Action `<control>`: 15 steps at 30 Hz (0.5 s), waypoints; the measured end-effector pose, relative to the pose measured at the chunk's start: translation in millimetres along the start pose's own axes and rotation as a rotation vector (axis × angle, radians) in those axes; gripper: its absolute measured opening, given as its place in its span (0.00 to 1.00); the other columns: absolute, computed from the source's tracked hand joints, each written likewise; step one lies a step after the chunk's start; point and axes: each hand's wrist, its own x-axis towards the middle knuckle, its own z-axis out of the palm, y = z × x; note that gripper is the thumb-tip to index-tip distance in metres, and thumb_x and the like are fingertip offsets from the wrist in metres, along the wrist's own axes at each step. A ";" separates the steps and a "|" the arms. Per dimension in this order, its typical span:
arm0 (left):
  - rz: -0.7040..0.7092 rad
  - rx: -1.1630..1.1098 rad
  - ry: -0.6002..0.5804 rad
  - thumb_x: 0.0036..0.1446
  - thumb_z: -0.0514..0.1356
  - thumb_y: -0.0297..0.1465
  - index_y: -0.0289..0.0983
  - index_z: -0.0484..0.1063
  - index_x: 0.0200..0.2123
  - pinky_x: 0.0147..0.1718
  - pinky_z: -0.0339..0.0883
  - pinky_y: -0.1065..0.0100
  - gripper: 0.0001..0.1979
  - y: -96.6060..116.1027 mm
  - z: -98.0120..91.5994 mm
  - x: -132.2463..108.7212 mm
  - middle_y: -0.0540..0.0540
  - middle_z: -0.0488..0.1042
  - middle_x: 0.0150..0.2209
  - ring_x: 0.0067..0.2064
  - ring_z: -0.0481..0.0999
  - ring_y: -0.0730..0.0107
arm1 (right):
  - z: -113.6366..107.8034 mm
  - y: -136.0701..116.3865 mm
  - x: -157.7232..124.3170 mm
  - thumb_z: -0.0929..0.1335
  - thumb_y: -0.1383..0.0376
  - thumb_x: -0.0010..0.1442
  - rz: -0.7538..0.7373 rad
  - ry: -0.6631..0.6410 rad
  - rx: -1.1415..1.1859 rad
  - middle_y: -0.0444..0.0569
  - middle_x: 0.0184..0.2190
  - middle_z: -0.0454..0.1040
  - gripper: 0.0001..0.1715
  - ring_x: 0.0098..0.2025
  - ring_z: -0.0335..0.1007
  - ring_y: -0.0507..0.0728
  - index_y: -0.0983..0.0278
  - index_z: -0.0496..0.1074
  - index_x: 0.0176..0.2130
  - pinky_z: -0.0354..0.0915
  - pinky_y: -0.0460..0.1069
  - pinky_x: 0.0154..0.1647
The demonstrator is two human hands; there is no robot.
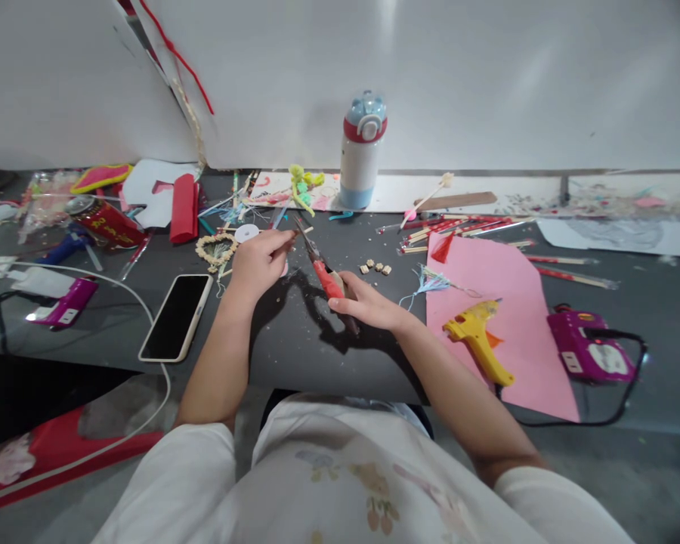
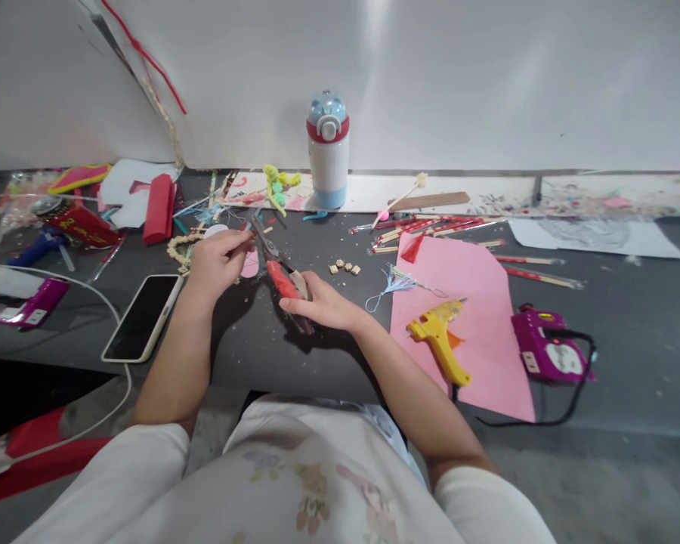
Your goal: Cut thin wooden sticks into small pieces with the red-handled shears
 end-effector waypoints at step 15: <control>0.020 -0.023 -0.024 0.55 0.51 0.26 0.38 0.75 0.41 0.37 0.66 0.68 0.15 -4.6 -1.8 -0.7 0.47 0.77 0.33 0.37 0.75 0.69 | -2.1 -0.5 -0.8 0.66 0.47 0.53 -0.045 0.013 -0.069 0.46 0.35 0.67 0.29 0.36 0.63 0.53 0.65 0.61 0.44 0.61 0.49 0.37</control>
